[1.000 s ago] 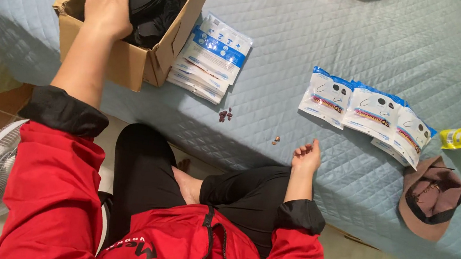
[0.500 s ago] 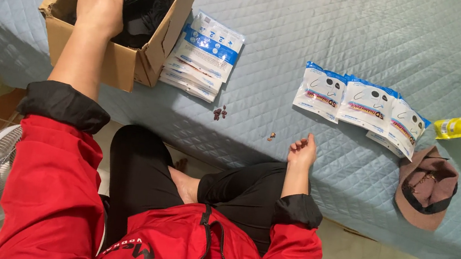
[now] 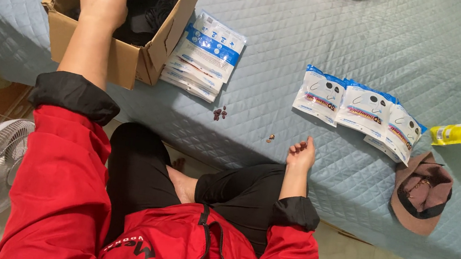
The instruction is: The person sits on a chair and handles black face masks, picking them up from a cardboard box and placing them into individual plastic packaging. They arrange the packaged masks on a bed and continue to pack more masks from the box.
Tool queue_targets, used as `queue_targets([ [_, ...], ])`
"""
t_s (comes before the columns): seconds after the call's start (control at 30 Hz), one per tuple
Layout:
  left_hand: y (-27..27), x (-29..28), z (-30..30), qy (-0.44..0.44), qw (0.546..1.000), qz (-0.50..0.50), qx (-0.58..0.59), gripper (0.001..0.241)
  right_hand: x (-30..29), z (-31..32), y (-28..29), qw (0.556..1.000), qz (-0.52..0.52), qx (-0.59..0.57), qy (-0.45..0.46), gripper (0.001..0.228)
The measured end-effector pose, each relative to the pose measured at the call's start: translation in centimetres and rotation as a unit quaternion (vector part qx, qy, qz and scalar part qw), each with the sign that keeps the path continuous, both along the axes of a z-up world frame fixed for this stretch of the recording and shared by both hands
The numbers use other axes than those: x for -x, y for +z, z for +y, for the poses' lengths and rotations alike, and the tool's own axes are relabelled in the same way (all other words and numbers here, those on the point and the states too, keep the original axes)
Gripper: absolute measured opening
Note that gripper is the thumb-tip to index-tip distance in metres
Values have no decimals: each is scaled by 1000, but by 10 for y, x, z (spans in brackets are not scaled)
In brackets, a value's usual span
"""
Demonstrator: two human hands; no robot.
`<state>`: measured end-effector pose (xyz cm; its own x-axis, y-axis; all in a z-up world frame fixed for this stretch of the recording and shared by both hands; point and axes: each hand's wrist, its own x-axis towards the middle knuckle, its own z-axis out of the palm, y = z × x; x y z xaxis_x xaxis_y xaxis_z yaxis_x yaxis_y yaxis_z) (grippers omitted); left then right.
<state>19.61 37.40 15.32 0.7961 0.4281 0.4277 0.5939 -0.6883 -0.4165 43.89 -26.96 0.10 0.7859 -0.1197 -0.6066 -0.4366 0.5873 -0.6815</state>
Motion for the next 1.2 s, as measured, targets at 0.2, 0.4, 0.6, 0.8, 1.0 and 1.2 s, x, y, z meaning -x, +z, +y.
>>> queue_targets([
  [0.2, 50, 21, -14, 23, 986, -141, 91, 39, -6, -2, -10, 1000, 3, 0, 0, 33],
  [0.4, 30, 34, 37, 12, 951, -281, 127, 35, 4, 3, 7, 1000, 2, 1, -8, 29],
  [0.6, 82, 52, -5, -91, 783, -474, 393, 39, 8, 2, 12, 1000, -5, -2, -10, 30],
  [0.8, 163, 65, -145, -182, 528, -460, 690, 26, 39, 18, 70, 987, -133, 82, 33, 11],
  [1.0, 136, 48, -270, -193, 393, -406, 802, 20, 62, 45, 122, 912, -365, 91, 163, 22],
  [1.2, 38, 35, -352, -130, 344, -285, 885, 25, 98, 66, 149, 756, -400, 37, 517, 119],
])
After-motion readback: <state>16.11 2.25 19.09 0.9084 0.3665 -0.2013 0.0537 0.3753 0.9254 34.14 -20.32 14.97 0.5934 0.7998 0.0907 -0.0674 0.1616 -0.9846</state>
